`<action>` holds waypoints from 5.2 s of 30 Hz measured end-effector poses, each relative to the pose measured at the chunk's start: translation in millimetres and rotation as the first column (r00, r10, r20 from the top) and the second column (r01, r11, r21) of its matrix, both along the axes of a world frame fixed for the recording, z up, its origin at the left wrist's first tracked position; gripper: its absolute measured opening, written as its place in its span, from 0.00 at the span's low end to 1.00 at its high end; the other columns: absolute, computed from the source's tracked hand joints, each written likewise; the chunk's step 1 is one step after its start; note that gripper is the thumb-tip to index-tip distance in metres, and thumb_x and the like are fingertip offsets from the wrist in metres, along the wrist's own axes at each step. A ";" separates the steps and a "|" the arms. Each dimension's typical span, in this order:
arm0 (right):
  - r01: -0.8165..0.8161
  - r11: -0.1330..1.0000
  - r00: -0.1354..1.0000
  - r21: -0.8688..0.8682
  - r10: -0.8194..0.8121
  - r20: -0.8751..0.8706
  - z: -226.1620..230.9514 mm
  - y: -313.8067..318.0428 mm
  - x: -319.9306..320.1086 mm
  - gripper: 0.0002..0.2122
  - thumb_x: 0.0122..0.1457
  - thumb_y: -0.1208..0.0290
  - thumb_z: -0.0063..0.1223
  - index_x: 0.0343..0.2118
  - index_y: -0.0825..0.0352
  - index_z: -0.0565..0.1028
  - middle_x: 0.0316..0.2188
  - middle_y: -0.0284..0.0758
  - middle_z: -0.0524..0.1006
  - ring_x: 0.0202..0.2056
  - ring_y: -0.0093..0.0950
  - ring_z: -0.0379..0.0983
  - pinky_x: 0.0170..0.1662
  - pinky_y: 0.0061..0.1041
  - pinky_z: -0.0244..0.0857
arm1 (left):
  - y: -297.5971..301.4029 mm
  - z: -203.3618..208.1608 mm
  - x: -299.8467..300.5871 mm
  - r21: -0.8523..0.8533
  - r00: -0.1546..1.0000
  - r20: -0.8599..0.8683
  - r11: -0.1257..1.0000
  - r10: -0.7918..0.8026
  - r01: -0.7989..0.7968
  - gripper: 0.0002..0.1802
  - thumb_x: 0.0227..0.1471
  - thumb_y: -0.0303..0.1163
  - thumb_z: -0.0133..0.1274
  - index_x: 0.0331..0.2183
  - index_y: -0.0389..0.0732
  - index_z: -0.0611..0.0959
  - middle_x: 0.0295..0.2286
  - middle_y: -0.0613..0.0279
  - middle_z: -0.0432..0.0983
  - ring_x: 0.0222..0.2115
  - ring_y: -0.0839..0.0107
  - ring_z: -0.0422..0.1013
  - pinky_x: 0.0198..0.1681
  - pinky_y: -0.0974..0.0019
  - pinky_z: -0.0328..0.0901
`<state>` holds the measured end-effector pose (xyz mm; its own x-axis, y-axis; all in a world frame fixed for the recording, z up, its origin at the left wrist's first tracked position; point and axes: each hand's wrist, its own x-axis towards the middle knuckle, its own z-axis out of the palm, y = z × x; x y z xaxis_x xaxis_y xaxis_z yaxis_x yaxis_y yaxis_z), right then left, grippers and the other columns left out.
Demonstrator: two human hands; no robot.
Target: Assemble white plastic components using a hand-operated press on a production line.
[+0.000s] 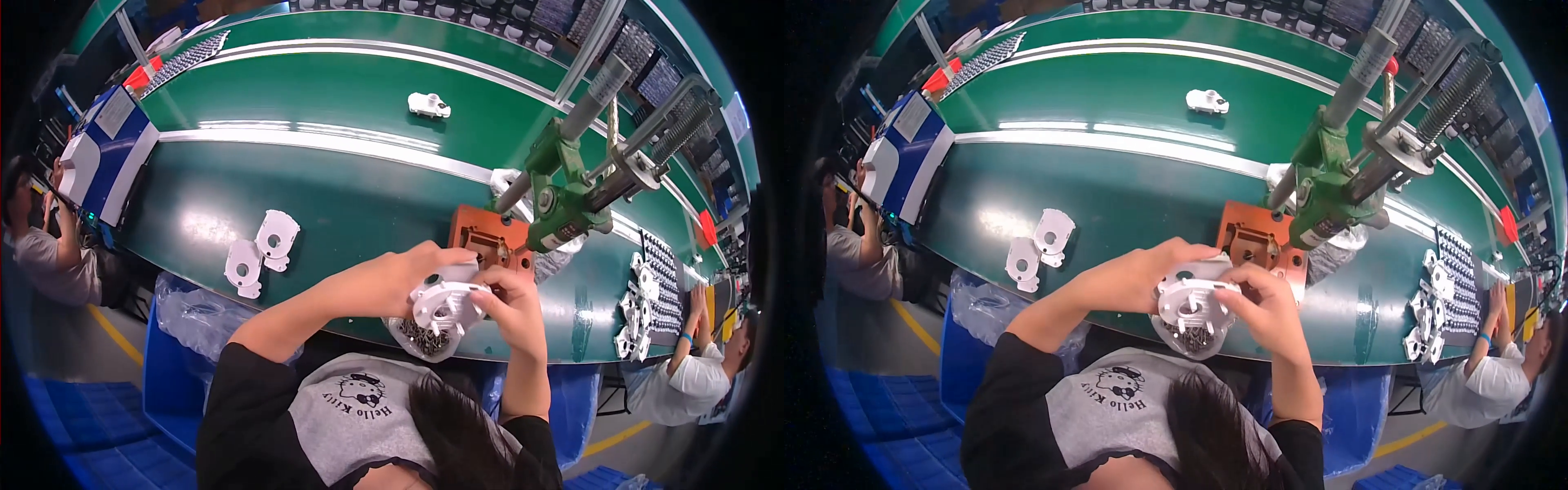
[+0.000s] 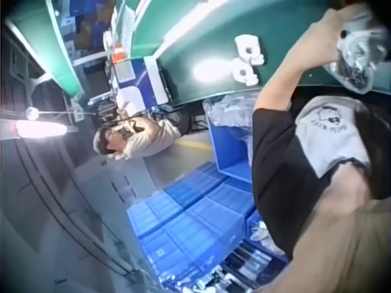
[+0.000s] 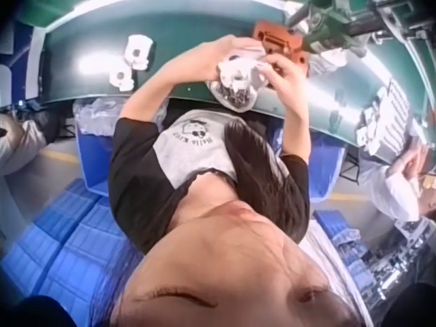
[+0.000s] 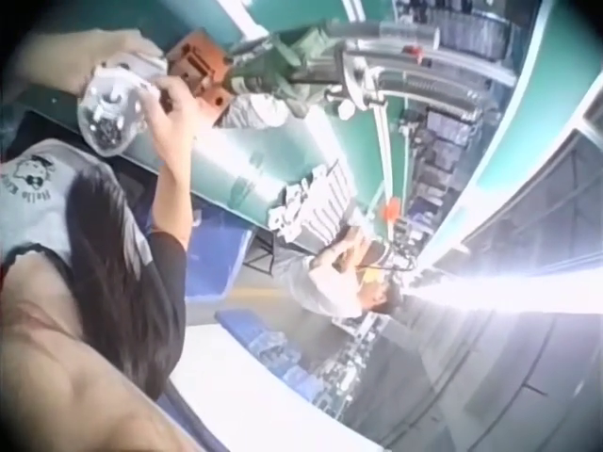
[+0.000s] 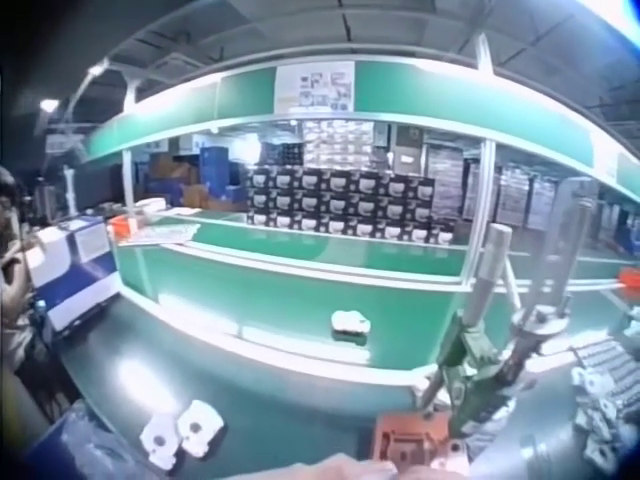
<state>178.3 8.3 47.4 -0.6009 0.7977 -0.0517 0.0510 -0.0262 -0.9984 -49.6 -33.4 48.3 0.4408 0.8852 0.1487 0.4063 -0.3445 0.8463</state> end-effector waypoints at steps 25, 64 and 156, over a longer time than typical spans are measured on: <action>-0.096 0.994 0.981 -0.057 0.104 0.163 -20.6 18.5 -2.8 0.11 0.56 0.70 0.52 0.38 0.72 0.77 0.26 0.33 0.73 0.17 0.18 0.66 0.17 0.16 0.60 | 13.2 0.7 -9.4 -0.407 0.938 0.232 0.850 -0.259 0.335 0.55 0.35 0.26 0.64 0.61 0.48 0.49 0.45 0.51 0.68 0.43 0.66 0.70 0.45 0.65 0.66; 0.512 0.859 0.837 -0.003 -0.499 -0.223 -71.9 -19.8 -1.3 0.08 0.65 0.67 0.36 0.35 0.67 0.65 0.23 0.26 0.67 0.20 0.13 0.63 0.22 0.14 0.58 | 12.2 -52.1 79.1 -0.312 0.736 0.553 0.916 0.391 -0.252 0.24 0.57 0.29 0.47 0.48 0.31 0.55 0.35 0.48 0.75 0.34 0.73 0.72 0.38 0.73 0.66; 0.154 0.483 0.808 0.862 -0.564 0.172 -82.7 56.1 48.5 0.04 0.47 0.82 0.54 0.28 0.70 0.75 0.29 0.40 0.77 0.34 0.38 0.73 0.38 0.32 0.66 | 64.5 -98.0 75.0 0.599 0.971 -0.170 0.800 0.171 -0.036 0.16 0.44 0.37 0.54 0.37 0.41 0.78 0.48 0.39 0.65 0.53 0.50 0.60 0.57 0.54 0.53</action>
<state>226.7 64.5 -35.2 -0.3330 0.7591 0.5594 0.6057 0.6269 -0.4901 25.5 31.1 -49.7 0.4314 0.6981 0.5715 0.6082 -0.6929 0.3873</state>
